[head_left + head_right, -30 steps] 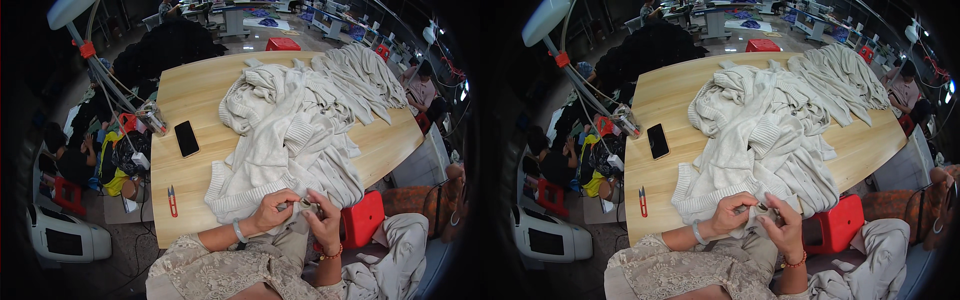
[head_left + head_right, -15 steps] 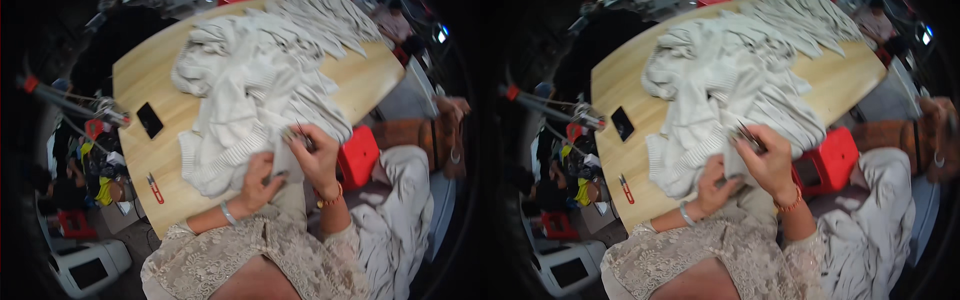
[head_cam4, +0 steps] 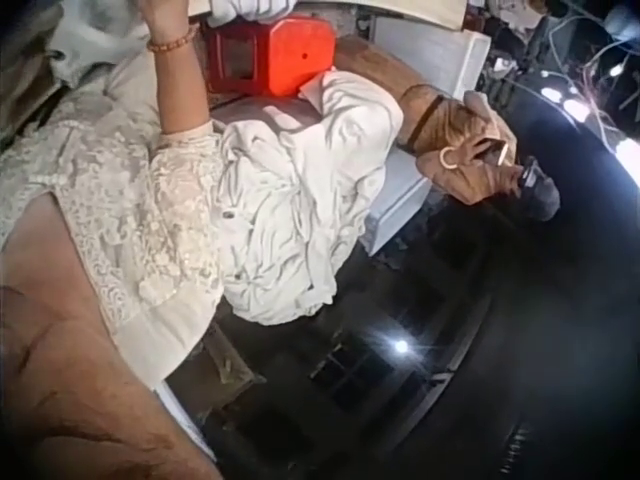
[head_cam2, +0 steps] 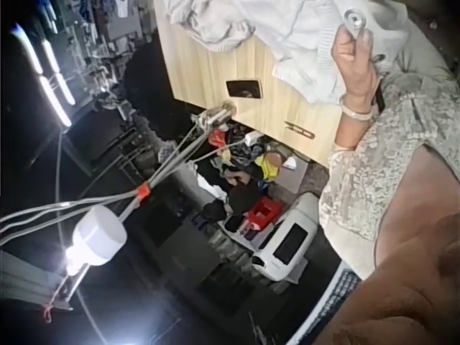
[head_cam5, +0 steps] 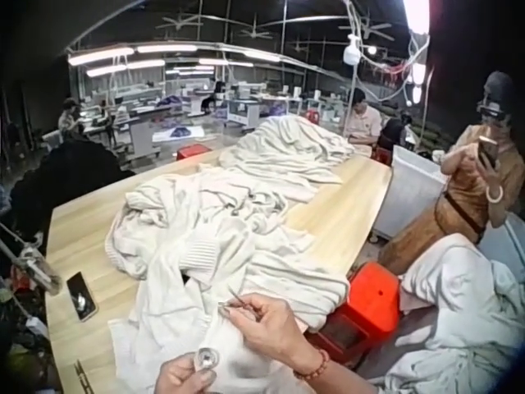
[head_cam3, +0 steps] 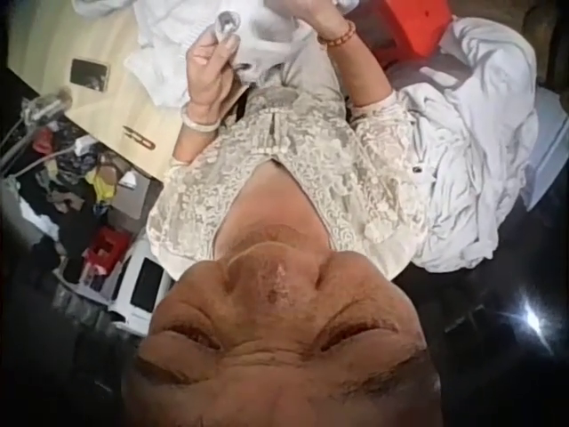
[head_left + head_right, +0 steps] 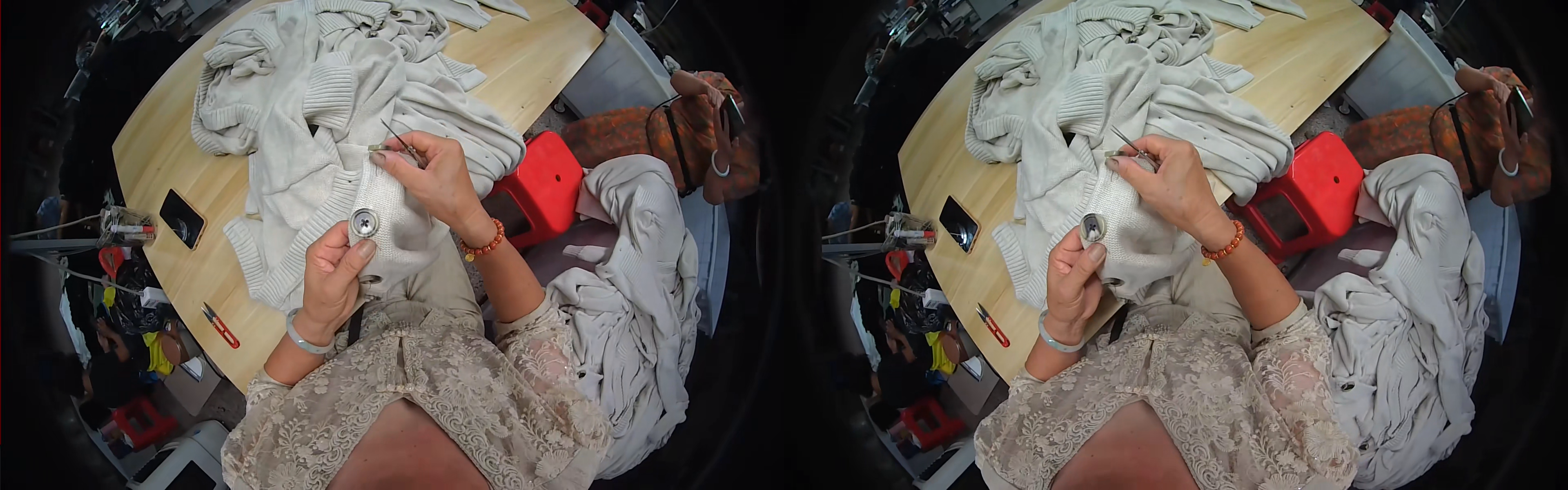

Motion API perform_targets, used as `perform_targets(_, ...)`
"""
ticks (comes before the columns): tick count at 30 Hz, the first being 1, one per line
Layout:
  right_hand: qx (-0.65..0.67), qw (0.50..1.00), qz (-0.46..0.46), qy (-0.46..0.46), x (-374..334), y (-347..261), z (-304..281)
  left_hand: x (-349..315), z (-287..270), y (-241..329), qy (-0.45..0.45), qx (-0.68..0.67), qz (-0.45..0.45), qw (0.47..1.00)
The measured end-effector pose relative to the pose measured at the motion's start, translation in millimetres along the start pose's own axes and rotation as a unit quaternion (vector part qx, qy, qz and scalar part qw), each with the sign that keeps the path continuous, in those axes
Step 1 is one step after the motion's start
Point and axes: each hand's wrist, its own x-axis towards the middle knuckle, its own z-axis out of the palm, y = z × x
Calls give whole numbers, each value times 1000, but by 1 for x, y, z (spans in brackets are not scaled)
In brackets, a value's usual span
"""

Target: Inspecting sweaters and trimming loose threads near buttons using snips.

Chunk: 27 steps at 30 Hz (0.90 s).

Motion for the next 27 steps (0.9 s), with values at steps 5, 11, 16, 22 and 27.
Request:
perform_targets(5,-51,991,-112,61,-14,-5,-1,3,-7,-6,18,20,25,999)
perform_targets(11,-131,951,-266,-84,-40,-30,-12,13,-1,-4,27,55,48,997)
perform_targets(16,-123,952,-267,-85,-34,-19,-14,13,-2,-3,-2,129,43,991)
perform_targets(22,-9,979,-183,-92,-35,-10,-16,15,5,-4,39,145,95,984)
perform_targets(27,32,985,-147,-85,-40,-6,-16,20,5,-2,10,106,57,993)
